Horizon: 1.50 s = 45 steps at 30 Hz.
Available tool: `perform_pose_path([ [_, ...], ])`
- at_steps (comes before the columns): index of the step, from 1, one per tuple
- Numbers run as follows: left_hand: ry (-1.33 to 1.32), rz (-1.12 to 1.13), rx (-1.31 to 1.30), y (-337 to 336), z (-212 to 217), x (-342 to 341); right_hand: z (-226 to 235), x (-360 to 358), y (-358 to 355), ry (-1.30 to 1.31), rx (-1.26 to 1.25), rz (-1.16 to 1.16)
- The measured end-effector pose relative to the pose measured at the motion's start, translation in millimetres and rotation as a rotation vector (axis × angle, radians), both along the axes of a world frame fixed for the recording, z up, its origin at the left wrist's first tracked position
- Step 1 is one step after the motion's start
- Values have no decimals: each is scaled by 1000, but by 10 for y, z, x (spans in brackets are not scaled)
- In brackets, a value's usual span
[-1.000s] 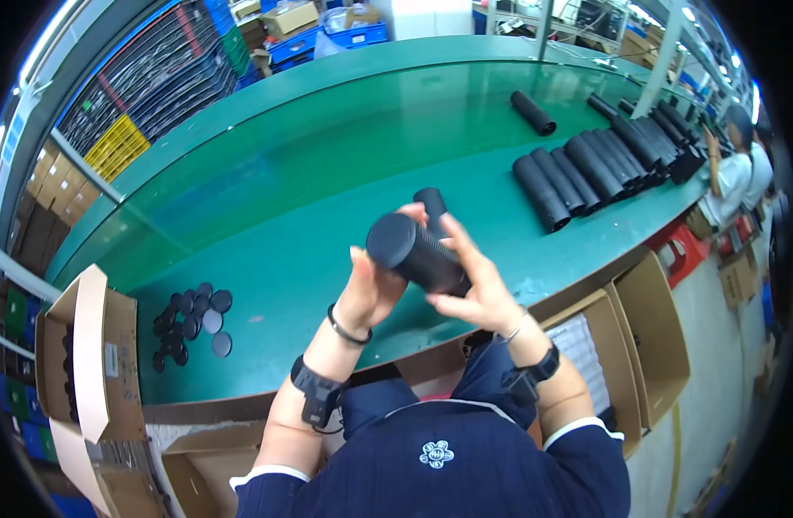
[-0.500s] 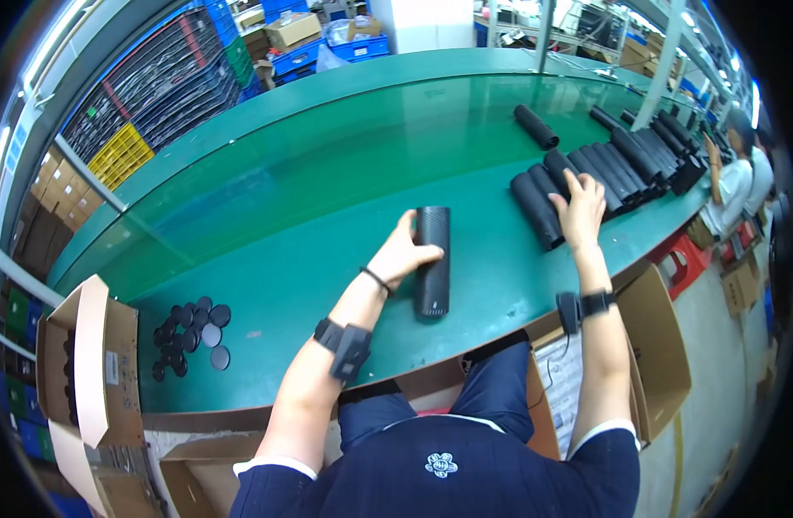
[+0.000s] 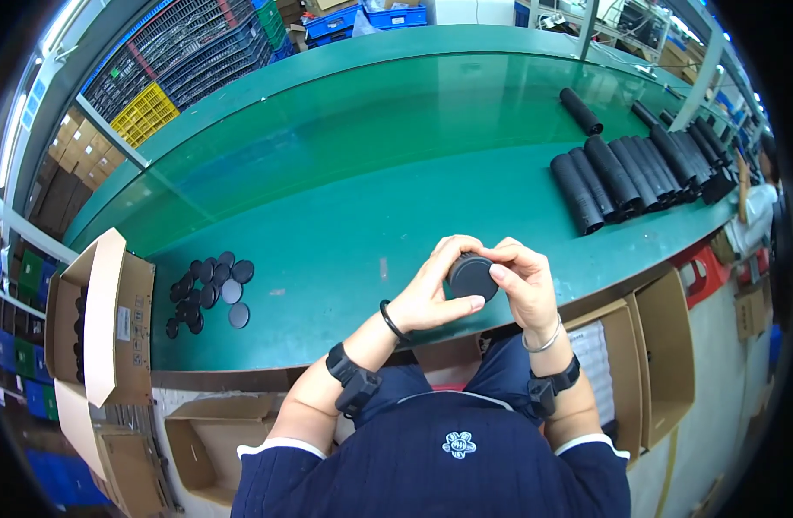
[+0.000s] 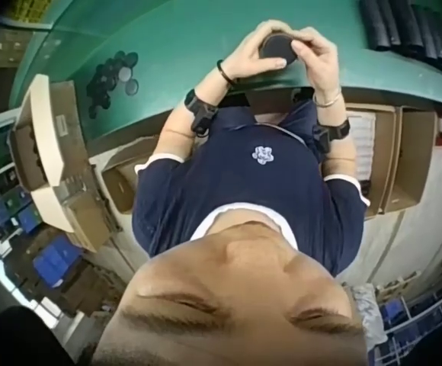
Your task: The person fits caps onto black cylinders and places them on the table, then packs the assembled units into a cardboard box. After filling a row, the person places a sheet of newspaper over the cylinders and continues packing more units into the box.
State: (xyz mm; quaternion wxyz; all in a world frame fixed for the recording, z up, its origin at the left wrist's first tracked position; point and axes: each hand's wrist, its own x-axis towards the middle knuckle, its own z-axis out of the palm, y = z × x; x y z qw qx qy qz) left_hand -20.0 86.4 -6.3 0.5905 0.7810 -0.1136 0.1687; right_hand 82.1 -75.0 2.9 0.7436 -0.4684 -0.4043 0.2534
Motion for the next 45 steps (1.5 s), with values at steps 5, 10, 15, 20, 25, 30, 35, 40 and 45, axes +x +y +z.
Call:
perform_pose_path([
  [5,26,-147,-508,-48,37,44,41,62,-75,-669,-174,-253],
  [10,16,-154,-885,-370,50,274,109,433,-389,-798,-366,-398],
  [15,209,73,-441,-221,-229,348,731,1986,-1147,-1107,-707,-1264],
  [20,356,25,-429,-207,-268,311,738,3493,-1600,-1150,-1245,-1523],
  [25,372,59,-364,-244,-272,421,443,4059,-1877,-1128,-1418,-1468],
  [30,434,-29,-337,-485,-121,566,353,3068,-2420,-1128,-754,-1580],
  [35,519,-360,-245,-1146,-137,895,-1288,1523,-3471,-729,-860,-1327],
  [40,763,-628,-264,-2101,-472,1245,-3279,-368,-4681,-168,-1715,-559],
  [45,1004,-603,-259,-2818,-822,1418,-3493,-1360,-4801,137,-1925,-818],
])
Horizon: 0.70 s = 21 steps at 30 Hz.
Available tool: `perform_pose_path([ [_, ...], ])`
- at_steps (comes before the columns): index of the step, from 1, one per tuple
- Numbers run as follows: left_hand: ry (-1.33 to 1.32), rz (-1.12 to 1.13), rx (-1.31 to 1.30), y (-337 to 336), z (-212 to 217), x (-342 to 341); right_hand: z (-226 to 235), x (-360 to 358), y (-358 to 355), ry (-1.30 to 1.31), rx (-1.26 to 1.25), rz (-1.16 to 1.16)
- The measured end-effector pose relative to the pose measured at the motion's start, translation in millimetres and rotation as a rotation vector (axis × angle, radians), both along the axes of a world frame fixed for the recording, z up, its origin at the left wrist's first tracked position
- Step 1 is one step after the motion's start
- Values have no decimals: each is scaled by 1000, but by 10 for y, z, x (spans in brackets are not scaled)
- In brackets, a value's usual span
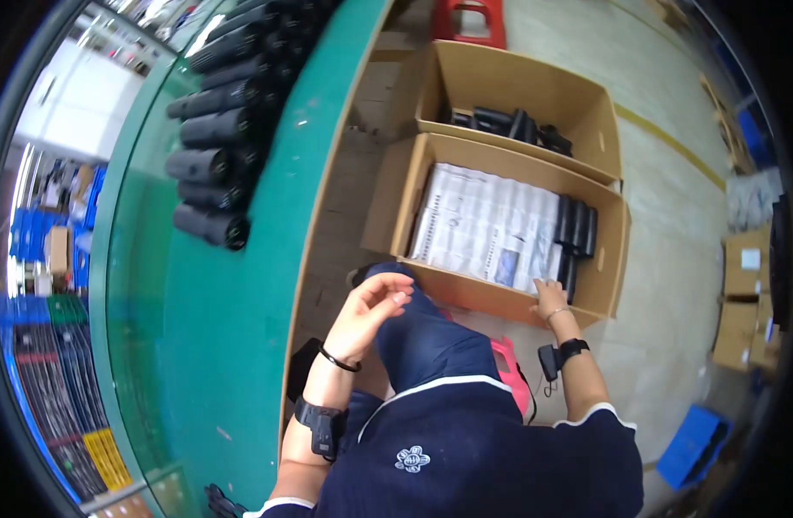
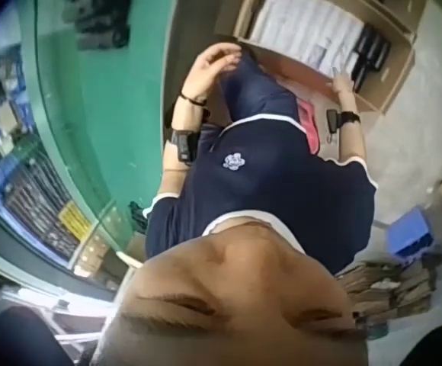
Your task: The person fits caps onto black cylinders and places them on the table, then packs the assembled units into a cardboard box. After filling a row, the person places a sheet of newspaper over the cylinders and continues packing more units into the box.
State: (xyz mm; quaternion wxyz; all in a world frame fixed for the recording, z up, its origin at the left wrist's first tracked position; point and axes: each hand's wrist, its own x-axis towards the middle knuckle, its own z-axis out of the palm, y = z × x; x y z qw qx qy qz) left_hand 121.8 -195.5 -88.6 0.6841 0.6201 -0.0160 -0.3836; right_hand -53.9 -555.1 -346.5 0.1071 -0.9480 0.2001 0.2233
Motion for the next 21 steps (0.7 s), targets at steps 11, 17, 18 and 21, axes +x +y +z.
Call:
perform_pose_path([
  [11,-24,-12,324,-259,-341,153,-909,-91,-537,125,316,-607],
  [17,-2,112,373,-274,-444,221,-782,-377,-248,54,175,-165],
  [18,3,103,370,-333,-465,213,-1064,-470,-198,-38,9,-165],
  [21,4,119,407,-384,-423,118,-986,-332,-77,-201,-75,-166],
])
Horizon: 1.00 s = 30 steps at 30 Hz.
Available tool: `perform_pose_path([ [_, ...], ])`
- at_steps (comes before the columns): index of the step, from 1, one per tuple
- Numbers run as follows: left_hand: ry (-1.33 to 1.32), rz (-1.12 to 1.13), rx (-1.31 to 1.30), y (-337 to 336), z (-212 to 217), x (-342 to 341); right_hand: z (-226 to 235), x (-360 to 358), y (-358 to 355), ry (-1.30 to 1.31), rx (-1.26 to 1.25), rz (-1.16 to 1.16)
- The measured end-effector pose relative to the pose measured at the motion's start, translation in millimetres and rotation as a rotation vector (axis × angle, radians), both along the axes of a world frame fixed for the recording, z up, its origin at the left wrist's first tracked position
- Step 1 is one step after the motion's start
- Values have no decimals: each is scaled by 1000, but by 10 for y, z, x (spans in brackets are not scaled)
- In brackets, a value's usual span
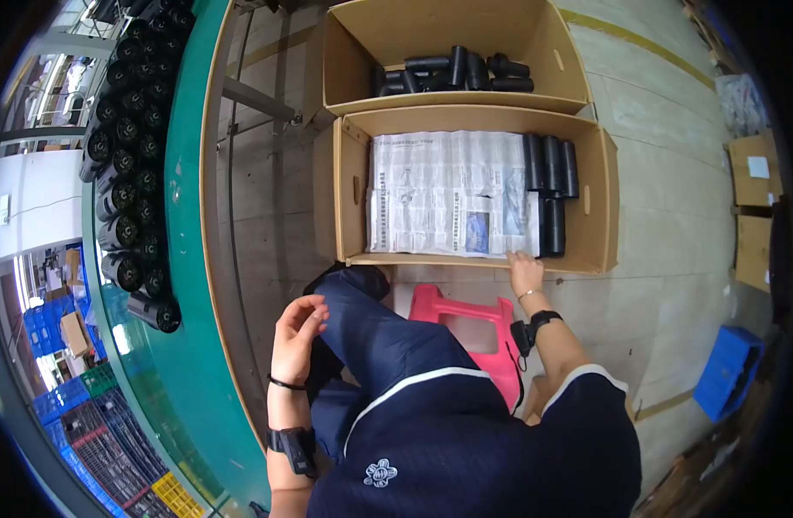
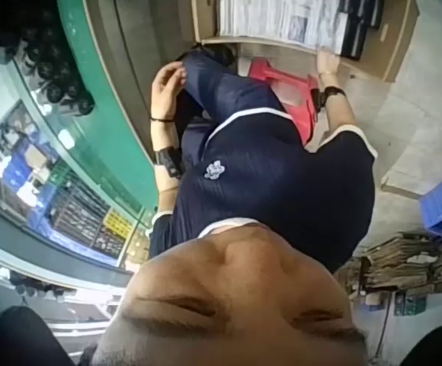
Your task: The person fits caps onto black cylinders and places them on the table, then packs the assembled units into a cardboard box. After filling a row, the person places a sheet of newspaper over the cylinders and continues packing more units into the box.
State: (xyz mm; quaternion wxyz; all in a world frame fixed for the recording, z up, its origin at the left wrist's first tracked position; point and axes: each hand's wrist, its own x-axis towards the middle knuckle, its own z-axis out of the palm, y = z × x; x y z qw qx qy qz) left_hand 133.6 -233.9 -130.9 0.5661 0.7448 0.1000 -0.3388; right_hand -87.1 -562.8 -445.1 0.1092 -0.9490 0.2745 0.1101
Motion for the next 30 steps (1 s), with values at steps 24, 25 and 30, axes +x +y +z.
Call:
perform_pose_path([
  [24,320,10,-352,-1117,-1338,1250,65,171,-158,174,29,-21],
  [25,341,75,-330,-1176,-1355,1266,80,132,-156,136,22,-10],
  [30,537,56,-266,-1579,-1660,1010,35,159,-184,281,56,-14],
])
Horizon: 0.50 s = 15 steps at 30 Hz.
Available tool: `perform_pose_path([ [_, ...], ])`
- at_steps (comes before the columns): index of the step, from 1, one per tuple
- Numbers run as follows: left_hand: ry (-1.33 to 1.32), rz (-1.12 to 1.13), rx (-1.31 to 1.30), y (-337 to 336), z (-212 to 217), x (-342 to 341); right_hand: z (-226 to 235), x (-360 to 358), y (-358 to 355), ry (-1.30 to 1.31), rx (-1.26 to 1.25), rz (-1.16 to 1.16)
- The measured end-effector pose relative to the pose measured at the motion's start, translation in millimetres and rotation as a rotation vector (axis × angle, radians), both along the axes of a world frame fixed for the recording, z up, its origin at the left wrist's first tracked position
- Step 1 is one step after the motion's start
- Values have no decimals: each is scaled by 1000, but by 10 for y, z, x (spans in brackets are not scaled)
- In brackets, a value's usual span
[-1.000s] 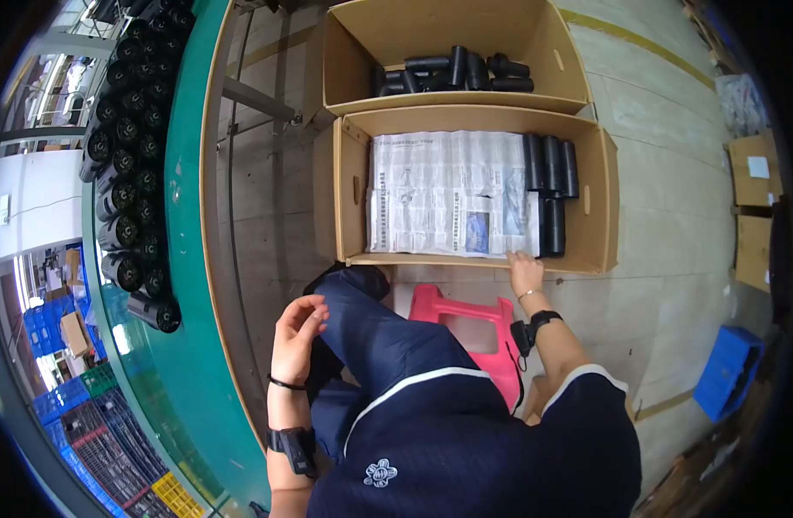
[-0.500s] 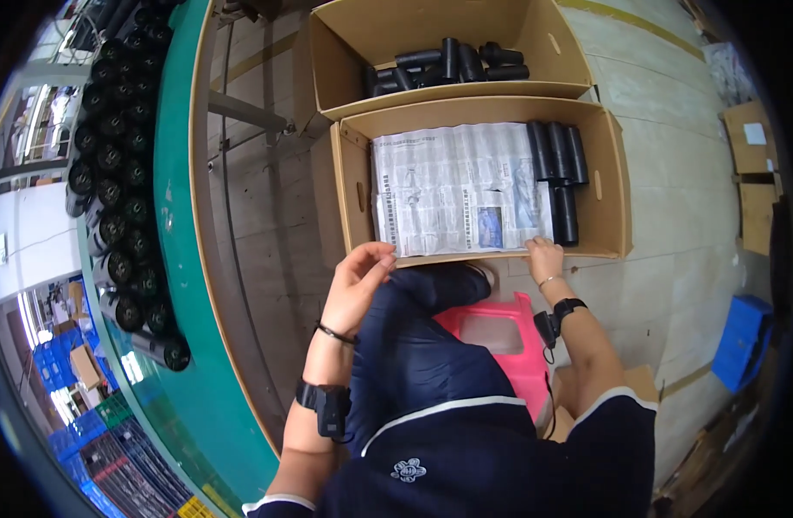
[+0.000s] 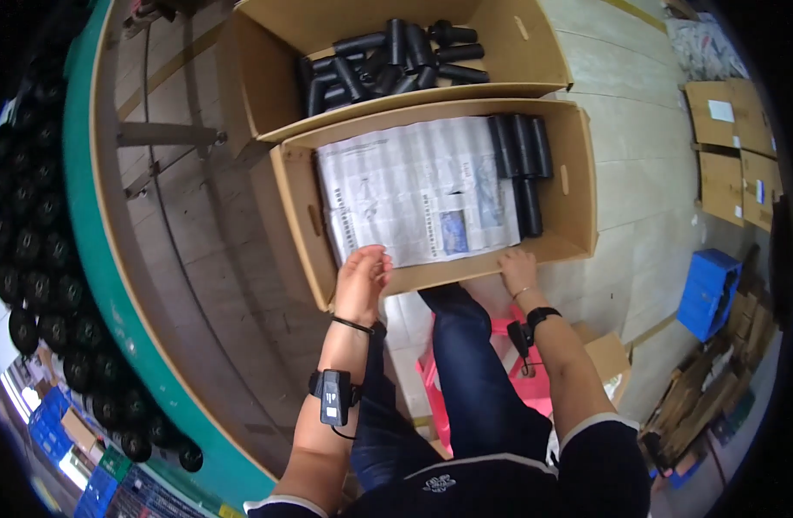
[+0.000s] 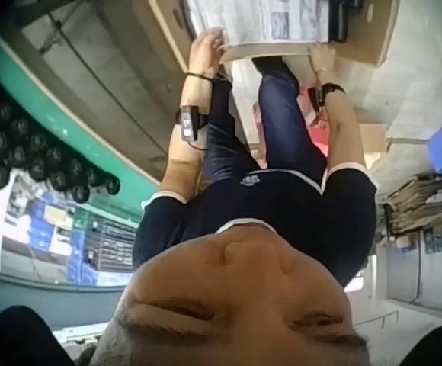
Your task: The person fits caps onto black cylinders and places them on the table, then packs the assembled units into a cardboard box. After filling a row, the person places a sheet of newspaper over the cylinders and continues packing more units into the box.
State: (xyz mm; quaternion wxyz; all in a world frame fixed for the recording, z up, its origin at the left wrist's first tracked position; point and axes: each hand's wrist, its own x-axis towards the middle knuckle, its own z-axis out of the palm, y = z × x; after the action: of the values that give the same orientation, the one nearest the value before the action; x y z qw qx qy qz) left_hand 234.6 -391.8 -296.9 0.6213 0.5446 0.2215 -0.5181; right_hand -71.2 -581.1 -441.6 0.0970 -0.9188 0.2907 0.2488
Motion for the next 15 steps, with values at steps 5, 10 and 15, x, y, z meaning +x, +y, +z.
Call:
perform_pose_path([
  [5,151,-215,-129,-945,-875,-272,62,-6,-329,-103,593,-24],
  [10,63,-431,-170,-1931,-1835,-558,-517,230,-1880,-467,74,-426],
  [15,-18,-490,-246,-2580,-2400,-773,-1326,478,-2952,-425,-26,-699],
])
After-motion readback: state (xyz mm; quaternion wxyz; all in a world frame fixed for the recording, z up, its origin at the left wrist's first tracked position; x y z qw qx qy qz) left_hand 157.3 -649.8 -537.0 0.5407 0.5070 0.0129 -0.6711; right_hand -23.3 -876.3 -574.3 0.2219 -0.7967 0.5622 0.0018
